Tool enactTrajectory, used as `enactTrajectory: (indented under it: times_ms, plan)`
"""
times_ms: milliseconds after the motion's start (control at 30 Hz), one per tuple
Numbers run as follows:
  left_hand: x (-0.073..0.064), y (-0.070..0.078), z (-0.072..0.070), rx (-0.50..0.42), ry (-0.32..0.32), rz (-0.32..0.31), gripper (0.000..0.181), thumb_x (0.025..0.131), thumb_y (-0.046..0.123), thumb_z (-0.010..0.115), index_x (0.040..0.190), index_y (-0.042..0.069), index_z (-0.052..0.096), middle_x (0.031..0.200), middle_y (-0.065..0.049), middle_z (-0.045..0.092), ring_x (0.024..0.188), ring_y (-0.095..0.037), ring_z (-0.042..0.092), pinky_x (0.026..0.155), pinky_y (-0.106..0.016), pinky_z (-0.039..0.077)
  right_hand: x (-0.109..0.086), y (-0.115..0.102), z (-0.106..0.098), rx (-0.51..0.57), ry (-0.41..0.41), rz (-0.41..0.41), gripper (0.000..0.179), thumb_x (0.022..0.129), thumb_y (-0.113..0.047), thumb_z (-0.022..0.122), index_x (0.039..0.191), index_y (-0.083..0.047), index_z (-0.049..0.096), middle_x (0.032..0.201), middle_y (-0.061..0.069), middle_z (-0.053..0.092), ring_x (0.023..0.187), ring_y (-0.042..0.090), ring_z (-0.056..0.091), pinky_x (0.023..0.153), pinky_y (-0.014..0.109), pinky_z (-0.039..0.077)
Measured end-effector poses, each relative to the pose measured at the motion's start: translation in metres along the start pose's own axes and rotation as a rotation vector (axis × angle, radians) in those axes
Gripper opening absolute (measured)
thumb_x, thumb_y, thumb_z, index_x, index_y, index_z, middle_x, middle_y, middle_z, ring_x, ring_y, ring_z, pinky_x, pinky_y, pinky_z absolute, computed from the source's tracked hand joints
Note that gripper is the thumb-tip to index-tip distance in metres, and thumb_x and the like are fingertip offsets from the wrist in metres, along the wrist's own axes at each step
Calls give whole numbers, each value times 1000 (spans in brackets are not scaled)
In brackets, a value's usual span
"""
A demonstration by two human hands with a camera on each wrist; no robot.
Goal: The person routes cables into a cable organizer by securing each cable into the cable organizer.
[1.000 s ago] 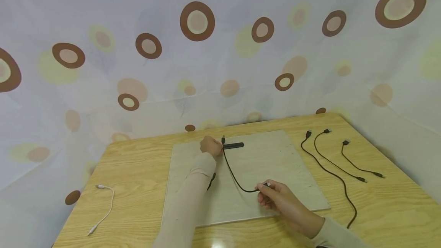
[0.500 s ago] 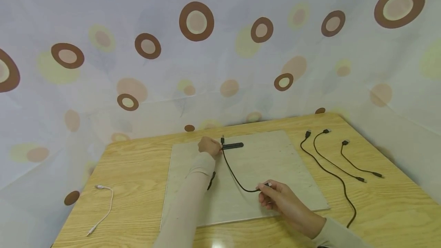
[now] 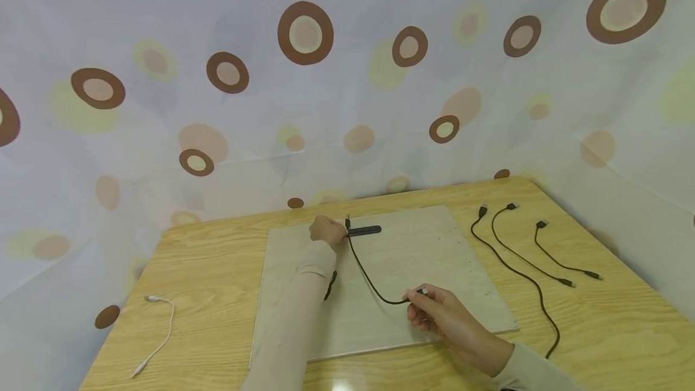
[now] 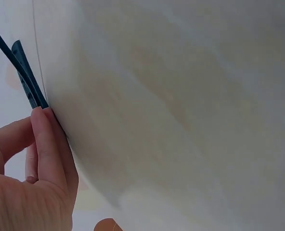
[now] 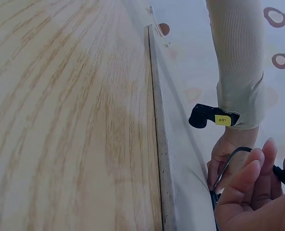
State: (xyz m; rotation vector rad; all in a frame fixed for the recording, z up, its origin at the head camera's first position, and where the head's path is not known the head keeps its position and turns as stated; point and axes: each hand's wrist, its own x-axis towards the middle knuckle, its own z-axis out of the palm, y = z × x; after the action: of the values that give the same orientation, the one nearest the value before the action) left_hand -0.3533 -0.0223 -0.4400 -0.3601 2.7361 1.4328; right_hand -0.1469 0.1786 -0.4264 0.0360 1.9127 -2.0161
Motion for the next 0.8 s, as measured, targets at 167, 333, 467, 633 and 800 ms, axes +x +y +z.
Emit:
enactTrajectory:
  times_ms: [167, 333, 467, 633, 800]
  plan:
    - [-3, 0, -2, -31, -8, 9, 7, 81, 8, 72, 76, 3, 75, 65, -8, 69, 53, -15, 64, 64, -34, 57, 1, 2, 0, 9, -12, 1, 24, 101, -31, 50, 99, -8, 59, 76, -5, 59, 69, 8, 52, 64, 20, 47]
    - [-5, 1, -3, -16, -9, 10, 7, 81, 10, 74, 77, 4, 75, 63, -7, 69, 53, -15, 63, 66, -35, 56, 2, 3, 0, 12, -16, 0, 27, 100, -32, 51, 104, -6, 59, 77, -5, 60, 69, 7, 52, 64, 20, 48]
    - [0, -2, -1, -3, -10, 15, 7, 81, 10, 74, 75, 5, 75, 62, -6, 68, 54, -16, 63, 67, -35, 56, 1, 2, 2, 11, 31, -10, 32, 99, -31, 53, 112, -2, 57, 77, -5, 60, 69, 8, 52, 64, 20, 48]
    - [5, -4, 1, 36, -18, 26, 8, 81, 11, 74, 75, 5, 75, 60, -5, 68, 55, -16, 64, 69, -35, 56, 2, 2, 1, 9, 181, -48, 39, 99, -22, 54, 127, 5, 50, 78, -3, 60, 68, 8, 53, 62, 20, 48]
    - [4, -1, 0, 58, -26, 28, 8, 81, 11, 74, 75, 5, 74, 59, -4, 68, 57, -17, 63, 70, -35, 56, 1, 2, -4, 9, 262, -68, 48, 100, -16, 50, 143, 2, 36, 85, -3, 67, 69, 7, 56, 65, 20, 51]
